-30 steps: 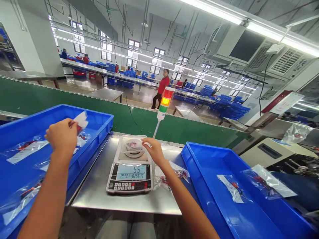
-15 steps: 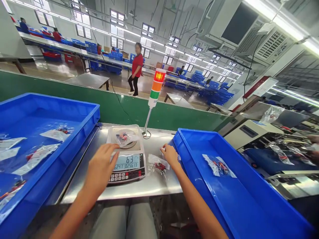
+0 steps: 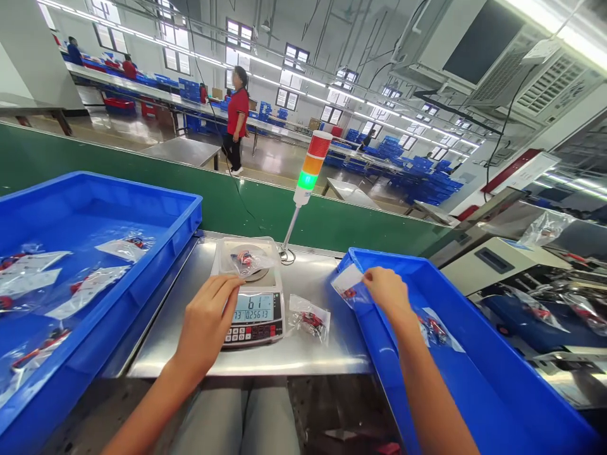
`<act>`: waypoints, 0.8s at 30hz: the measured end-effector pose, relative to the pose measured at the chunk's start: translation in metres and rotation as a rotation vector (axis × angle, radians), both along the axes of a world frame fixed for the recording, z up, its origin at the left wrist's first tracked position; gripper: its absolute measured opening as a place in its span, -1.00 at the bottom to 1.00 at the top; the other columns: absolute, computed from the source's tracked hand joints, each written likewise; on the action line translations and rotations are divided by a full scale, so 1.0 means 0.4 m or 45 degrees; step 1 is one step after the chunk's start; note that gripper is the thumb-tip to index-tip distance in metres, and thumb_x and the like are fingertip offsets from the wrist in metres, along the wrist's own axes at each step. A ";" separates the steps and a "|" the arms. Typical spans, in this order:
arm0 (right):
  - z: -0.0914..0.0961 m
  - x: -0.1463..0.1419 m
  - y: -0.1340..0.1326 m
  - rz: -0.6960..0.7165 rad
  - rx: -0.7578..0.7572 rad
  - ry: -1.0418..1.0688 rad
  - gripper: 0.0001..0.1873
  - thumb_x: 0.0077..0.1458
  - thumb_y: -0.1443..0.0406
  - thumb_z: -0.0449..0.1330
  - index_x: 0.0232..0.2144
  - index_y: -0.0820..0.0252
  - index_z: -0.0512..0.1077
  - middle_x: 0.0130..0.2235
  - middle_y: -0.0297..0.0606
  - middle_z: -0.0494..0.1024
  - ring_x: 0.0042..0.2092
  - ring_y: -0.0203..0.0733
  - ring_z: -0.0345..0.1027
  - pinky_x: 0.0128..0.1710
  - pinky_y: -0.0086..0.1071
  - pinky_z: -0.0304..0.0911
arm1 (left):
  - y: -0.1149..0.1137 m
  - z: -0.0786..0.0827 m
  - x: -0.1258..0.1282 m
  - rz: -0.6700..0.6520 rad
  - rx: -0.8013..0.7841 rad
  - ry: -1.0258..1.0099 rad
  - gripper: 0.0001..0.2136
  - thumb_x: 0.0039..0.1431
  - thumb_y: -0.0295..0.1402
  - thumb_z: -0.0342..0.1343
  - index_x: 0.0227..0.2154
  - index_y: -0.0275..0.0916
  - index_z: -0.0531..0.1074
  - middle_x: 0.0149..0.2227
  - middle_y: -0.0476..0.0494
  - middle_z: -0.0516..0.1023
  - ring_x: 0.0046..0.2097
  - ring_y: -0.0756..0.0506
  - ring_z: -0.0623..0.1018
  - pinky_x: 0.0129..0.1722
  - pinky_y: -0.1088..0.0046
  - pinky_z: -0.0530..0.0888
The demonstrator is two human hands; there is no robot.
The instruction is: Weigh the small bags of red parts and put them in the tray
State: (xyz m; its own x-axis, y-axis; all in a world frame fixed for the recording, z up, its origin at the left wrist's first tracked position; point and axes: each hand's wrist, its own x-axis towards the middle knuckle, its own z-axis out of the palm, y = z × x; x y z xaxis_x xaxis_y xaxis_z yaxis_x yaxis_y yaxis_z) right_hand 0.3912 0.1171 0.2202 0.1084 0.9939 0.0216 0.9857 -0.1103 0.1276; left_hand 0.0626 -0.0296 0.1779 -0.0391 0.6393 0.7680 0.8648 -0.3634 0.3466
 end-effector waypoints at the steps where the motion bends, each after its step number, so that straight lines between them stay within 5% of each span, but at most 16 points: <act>1: 0.031 0.013 -0.015 -0.002 0.107 0.021 -0.69 0.31 0.30 0.04 -0.14 0.19 0.60 -0.12 0.00 0.63 -0.07 0.09 0.53 -0.23 -0.29 0.25 | 0.008 0.002 0.000 0.002 0.004 -0.006 -0.85 0.44 -0.46 -0.06 -0.12 -0.23 0.41 -0.15 -0.06 0.55 -0.09 -0.06 0.55 -0.03 0.41 0.44; 4: 0.081 0.006 -0.057 0.177 0.296 0.180 -0.73 0.28 0.25 0.09 -0.23 0.11 0.61 -0.24 -0.16 0.66 -0.18 -0.02 0.53 -0.31 -0.34 0.17 | 0.047 0.002 0.002 -0.011 -0.004 -0.007 -0.85 0.44 -0.44 -0.06 -0.10 -0.22 0.41 -0.11 -0.09 0.56 -0.04 -0.09 0.54 0.00 0.37 0.46; 9: 0.077 -0.073 -0.079 0.477 0.386 0.531 -0.79 0.19 0.29 0.13 -0.36 0.10 0.59 -0.38 -0.28 0.64 -0.31 -0.13 0.50 -0.33 -0.38 0.14 | 0.151 -0.024 0.012 -0.082 -0.302 0.069 -0.75 0.33 -0.41 0.07 0.04 -0.27 0.41 0.12 -0.25 0.50 0.16 -0.24 0.47 0.13 0.18 0.47; 14: 0.105 -0.160 -0.050 0.597 0.434 0.588 -0.79 0.18 0.32 0.15 -0.40 0.10 0.59 -0.38 -0.31 0.64 -0.32 -0.15 0.49 -0.34 -0.38 0.10 | 0.241 -0.023 0.008 0.054 -0.510 -0.047 -0.85 0.23 -0.49 0.05 -0.30 -0.22 0.54 -0.12 -0.16 0.63 -0.04 -0.20 0.59 -0.02 0.30 0.50; 17: 0.138 -0.237 -0.015 0.637 0.461 0.565 -0.81 0.22 0.34 0.17 -0.32 0.09 0.61 -0.31 -0.32 0.67 -0.26 -0.15 0.50 -0.32 -0.39 0.10 | 0.273 0.028 -0.047 0.324 -0.450 -0.206 -0.78 0.30 -0.39 -0.02 -0.26 -0.23 0.56 -0.22 -0.21 0.64 -0.17 -0.23 0.61 -0.14 0.27 0.50; 20: 0.151 -0.327 0.021 0.680 0.490 0.518 -0.79 0.30 0.34 0.15 -0.22 0.09 0.61 -0.23 -0.31 0.68 -0.19 -0.15 0.51 -0.31 -0.38 0.11 | 0.268 0.112 -0.147 0.607 -0.322 -0.402 -0.74 0.31 -0.32 0.00 -0.15 -0.26 0.57 -0.22 -0.24 0.64 -0.16 -0.25 0.62 -0.05 0.20 0.49; 24: 0.097 -0.430 0.040 0.905 0.435 0.407 -0.76 0.36 0.34 0.11 -0.16 0.09 0.61 -0.12 -0.27 0.67 -0.08 -0.14 0.49 -0.28 -0.38 0.16 | 0.199 0.191 -0.281 0.968 -0.098 -0.618 -0.71 0.30 -0.28 0.02 -0.10 -0.29 0.57 -0.13 -0.27 0.63 -0.03 -0.30 0.59 0.13 0.02 0.42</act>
